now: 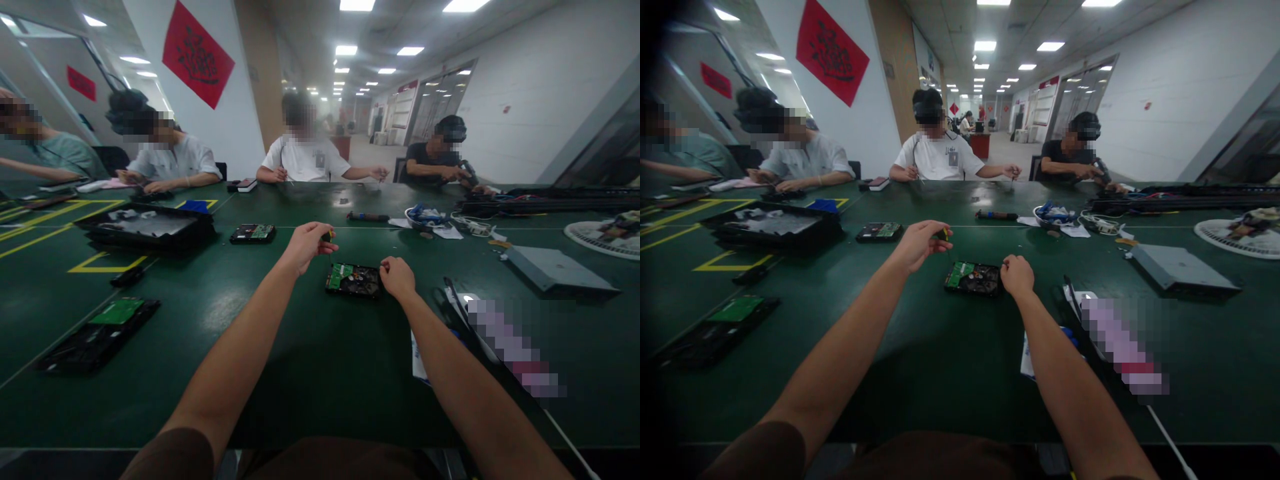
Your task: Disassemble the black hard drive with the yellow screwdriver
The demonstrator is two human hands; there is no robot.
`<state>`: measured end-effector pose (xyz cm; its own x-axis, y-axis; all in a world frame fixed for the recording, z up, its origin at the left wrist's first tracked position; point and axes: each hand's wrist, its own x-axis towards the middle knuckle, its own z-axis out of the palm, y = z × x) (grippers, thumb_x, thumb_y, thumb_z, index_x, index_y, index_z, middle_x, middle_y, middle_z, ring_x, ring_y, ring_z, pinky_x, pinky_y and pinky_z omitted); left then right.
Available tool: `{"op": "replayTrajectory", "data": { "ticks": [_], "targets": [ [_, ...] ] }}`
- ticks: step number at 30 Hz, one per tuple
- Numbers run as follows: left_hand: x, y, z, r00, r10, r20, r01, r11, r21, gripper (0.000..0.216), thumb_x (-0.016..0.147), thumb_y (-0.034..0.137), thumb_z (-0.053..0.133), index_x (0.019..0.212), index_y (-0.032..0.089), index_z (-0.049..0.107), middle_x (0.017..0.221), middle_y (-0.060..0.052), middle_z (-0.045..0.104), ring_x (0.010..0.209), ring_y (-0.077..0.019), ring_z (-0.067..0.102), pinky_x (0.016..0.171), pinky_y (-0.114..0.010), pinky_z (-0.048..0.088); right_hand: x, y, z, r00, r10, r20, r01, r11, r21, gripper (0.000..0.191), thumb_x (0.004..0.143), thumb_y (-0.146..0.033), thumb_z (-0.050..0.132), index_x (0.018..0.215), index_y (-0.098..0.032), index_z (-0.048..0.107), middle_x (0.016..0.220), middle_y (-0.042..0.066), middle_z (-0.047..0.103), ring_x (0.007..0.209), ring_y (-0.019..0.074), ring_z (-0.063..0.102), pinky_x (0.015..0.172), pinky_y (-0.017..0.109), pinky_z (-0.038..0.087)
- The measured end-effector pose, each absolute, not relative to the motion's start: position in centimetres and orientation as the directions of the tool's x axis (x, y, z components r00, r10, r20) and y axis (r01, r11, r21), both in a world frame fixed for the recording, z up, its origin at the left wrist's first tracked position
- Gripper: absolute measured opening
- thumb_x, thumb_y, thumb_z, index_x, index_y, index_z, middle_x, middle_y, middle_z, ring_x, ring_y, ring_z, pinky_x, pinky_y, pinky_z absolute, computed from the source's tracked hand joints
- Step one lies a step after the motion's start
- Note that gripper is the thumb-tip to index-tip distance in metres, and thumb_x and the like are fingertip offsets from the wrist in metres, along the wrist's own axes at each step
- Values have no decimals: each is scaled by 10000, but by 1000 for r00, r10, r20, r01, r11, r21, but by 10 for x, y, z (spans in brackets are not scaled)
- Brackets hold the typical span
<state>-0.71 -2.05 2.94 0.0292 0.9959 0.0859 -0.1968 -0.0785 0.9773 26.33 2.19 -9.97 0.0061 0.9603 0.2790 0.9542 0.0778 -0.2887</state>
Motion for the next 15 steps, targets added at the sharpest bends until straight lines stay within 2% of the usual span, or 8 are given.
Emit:
{"op": "replayTrajectory", "data": {
  "ticks": [3,10,15],
  "targets": [
    [-7,-20,29,30,995,91,-196,-83,977,128,900,260,649,923,137,673,961,-101,712,630,-132,704,515,-219,497,264,23,-100,-15,962,272,955,95,-283,264,964,-292,503,1083,-219,727,1114,108,660,1009,242,623,857,348,475],
    [-8,-21,29,29,996,84,-197,-77,977,129,895,262,658,919,136,675,962,-104,716,632,-135,705,531,-222,504,268,23,-102,66,960,271,949,24,-313,258,982,-267,480,1020,-199,726,1056,106,657,978,243,631,826,345,471],
    [-7,-21,30,29,996,87,-193,-79,978,137,892,266,654,922,135,678,958,-100,719,623,-133,705,514,-214,501,273,22,-103,137,952,274,947,-45,-317,243,988,-260,493,1043,-197,721,1100,125,647,990,246,630,821,339,458]
  ]
}}
